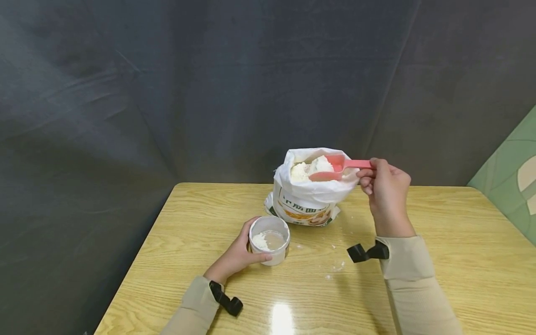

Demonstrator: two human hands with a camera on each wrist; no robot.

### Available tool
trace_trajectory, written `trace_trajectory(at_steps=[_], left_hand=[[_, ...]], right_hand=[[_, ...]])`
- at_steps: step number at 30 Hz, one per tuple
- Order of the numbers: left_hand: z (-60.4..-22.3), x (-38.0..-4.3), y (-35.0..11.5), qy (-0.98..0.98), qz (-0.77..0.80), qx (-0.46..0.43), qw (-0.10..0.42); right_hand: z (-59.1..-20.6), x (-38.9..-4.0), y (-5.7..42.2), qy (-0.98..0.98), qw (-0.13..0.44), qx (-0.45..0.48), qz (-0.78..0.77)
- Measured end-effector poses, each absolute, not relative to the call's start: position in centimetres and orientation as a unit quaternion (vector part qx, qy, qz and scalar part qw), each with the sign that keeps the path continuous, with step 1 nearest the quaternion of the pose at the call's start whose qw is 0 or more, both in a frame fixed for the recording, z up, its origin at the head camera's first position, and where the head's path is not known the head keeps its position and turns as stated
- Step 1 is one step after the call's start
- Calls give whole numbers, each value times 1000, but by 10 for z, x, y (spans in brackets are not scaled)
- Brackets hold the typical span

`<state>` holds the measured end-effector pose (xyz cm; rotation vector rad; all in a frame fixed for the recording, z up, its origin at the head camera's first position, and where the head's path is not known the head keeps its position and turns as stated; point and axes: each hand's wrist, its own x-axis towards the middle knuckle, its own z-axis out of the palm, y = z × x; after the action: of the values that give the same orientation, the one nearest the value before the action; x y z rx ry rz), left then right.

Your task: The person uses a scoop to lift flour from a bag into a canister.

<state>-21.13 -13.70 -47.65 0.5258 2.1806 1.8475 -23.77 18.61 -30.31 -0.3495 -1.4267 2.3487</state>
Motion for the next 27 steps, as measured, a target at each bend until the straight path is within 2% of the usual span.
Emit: trace_trajectory(at_steps=[19,27], left_hand=[[-478,-212,-138,742,632,188,121],[-479,-212,-138,739,636,188,120]], right_hand=[[-301,-224,185,-479,180,-108,852],[-296,-212,178,-451,173,-72,873]])
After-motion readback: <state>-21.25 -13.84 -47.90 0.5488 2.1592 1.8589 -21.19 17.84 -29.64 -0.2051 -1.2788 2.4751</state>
